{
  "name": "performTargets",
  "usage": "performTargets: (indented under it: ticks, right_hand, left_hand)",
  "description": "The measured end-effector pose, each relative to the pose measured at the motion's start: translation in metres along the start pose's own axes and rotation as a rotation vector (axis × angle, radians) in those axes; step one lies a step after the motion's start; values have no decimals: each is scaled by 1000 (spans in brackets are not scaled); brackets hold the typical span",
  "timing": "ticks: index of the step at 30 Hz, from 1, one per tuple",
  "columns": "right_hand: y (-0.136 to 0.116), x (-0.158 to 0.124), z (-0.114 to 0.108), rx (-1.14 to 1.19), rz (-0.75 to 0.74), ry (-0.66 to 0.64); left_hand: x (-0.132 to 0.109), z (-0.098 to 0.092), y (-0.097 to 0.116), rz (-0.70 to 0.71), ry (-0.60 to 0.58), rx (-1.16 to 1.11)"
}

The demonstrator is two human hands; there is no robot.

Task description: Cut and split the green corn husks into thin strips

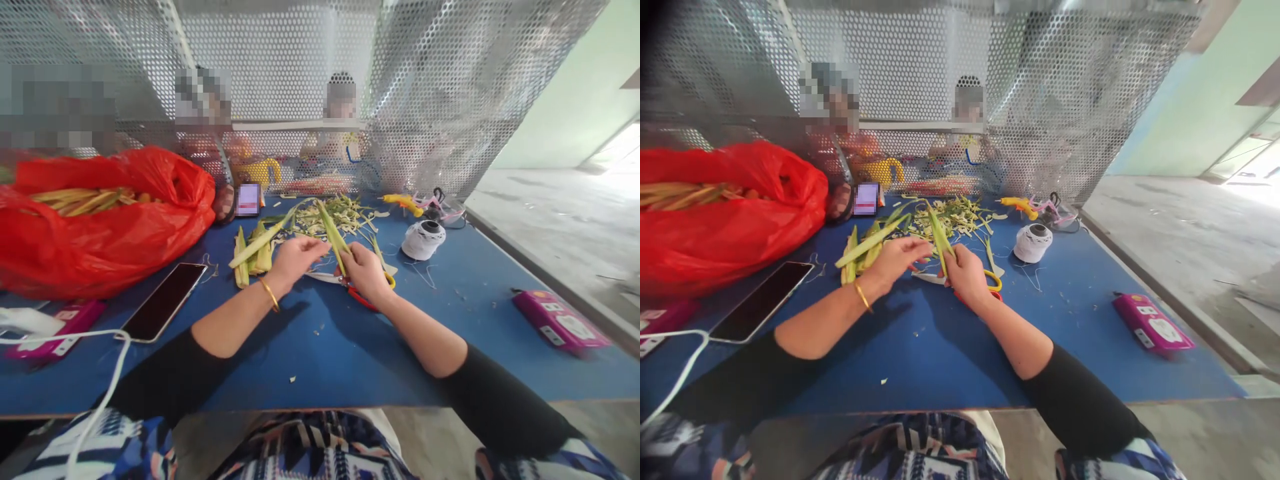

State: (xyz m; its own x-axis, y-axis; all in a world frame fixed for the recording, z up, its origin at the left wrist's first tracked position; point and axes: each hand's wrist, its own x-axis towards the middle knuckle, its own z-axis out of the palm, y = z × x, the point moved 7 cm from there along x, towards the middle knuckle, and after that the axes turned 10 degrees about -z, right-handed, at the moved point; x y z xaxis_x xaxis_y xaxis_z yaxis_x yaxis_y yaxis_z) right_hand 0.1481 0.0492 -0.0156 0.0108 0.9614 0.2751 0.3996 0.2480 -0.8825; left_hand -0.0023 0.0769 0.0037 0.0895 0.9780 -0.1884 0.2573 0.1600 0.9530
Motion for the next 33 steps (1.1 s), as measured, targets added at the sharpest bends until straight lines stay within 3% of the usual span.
performTargets:
  ticks: [2, 4, 8, 11, 14, 18, 21, 28, 33]
  right_hand:
    - [-5, -2, 3, -50, -34, -36]
    - [-10, -4, 3, -150, -53, -54]
    - [-19, -5, -6, -318, -123, -64]
    - [-17, 1, -27, -183, -110, 110]
    - [-16, 17, -42, -55, -109, 266]
    - [-18, 46, -27, -20, -42, 169]
    - [-17, 58, -13, 119, 45, 179]
    - [-9, 55, 0, 235, 71, 180]
    - [-5, 51, 3, 242, 84, 151]
  left_hand:
    - [-1, 25, -6, -91, -94, -127]
    - [3, 35, -9, -121, -91, -228]
    - [20, 12, -8, -58, 107, -198]
    - [27, -16, 5, 112, 277, -6]
    - [27, -19, 11, 198, 232, 117]
    - [17, -7, 11, 243, 151, 161]
    - [13, -4, 11, 241, 158, 201]
    - [16, -18, 11, 228, 222, 351]
    - [20, -13, 6, 208, 192, 448]
